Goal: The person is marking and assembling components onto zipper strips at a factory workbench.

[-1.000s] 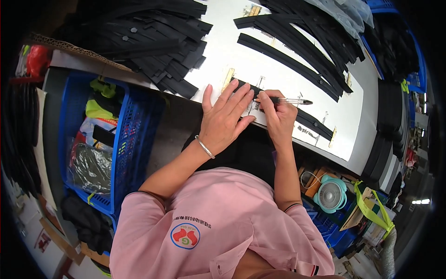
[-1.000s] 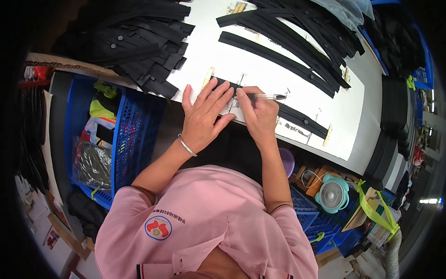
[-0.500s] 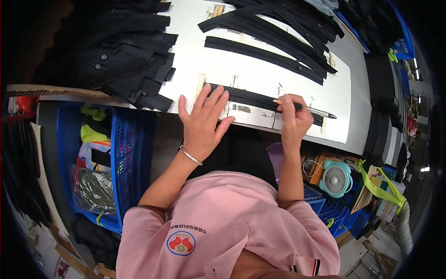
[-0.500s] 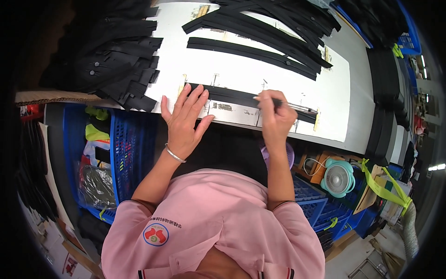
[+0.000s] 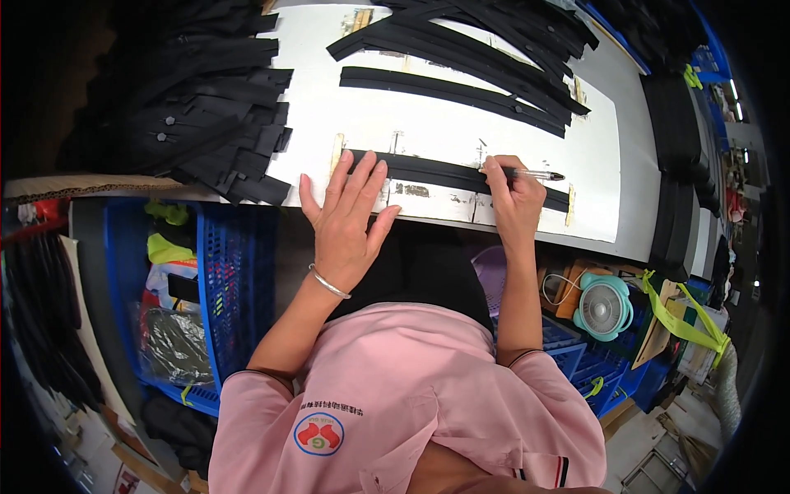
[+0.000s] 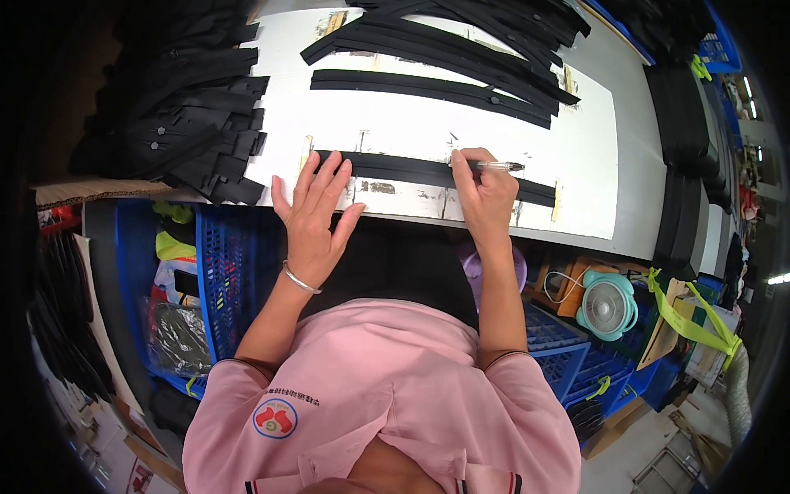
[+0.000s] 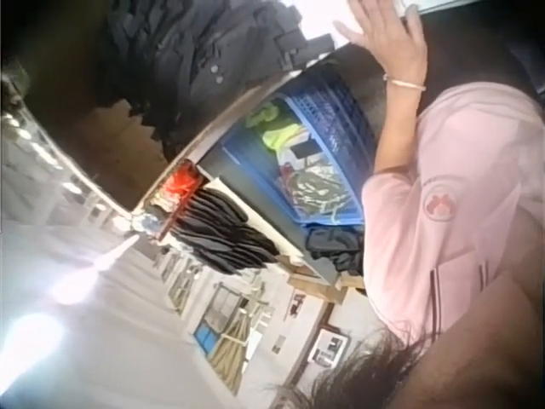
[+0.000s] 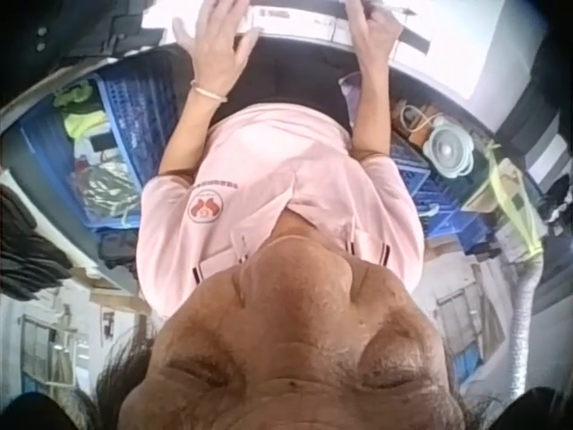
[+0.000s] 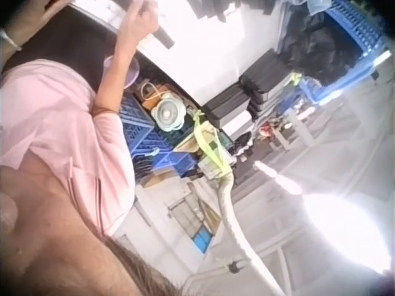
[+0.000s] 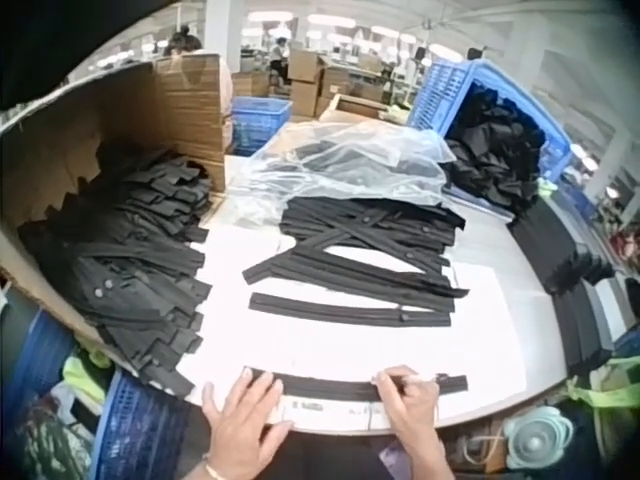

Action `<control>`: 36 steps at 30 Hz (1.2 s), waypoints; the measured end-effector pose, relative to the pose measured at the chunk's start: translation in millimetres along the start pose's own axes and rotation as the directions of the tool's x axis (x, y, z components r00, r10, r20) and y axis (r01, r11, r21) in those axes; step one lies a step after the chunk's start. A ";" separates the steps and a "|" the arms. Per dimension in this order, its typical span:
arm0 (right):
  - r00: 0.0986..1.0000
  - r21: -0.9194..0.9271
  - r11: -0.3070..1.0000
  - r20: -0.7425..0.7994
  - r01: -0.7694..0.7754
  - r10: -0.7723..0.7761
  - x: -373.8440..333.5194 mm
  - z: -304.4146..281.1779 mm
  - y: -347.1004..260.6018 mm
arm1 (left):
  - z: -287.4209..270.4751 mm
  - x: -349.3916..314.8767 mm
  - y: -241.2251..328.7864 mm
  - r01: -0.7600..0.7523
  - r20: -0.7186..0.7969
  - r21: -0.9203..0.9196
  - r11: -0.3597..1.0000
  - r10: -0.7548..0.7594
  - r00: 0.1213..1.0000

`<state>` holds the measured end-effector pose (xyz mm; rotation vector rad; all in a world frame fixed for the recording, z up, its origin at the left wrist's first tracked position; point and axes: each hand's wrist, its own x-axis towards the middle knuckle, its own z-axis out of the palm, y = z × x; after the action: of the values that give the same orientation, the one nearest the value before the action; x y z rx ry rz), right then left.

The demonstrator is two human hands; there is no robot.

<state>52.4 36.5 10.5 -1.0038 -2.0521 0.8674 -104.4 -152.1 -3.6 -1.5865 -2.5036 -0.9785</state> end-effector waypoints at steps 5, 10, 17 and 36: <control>1.000 -0.033 0.999 0.008 0.002 -0.001 -0.2 -1.4 1.0 | 7.5 21.7 33.9 -0.124 -0.066 -0.246 0.961 0.111 0.992; 1.000 -0.013 1.000 0.011 0.000 0.000 -0.5 -0.7 3.5 | 45.1 48.0 57.6 -0.171 -0.085 -0.433 0.885 0.149 0.985; 0.998 0.195 0.979 0.024 -0.063 0.060 -5.6 -6.6 7.8 | 55.9 57.6 58.5 -0.154 -0.093 -0.390 0.908 0.127 0.988; 1.000 0.375 0.927 -0.010 -0.007 0.011 -8.1 -35.1 6.0 | 57.7 56.4 57.3 -0.168 -0.094 -0.364 0.916 0.143 0.985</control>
<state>86.4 41.8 22.5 -0.8024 -1.7785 1.2012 -67.1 -60.4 -2.9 -1.7758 -2.2003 -1.5219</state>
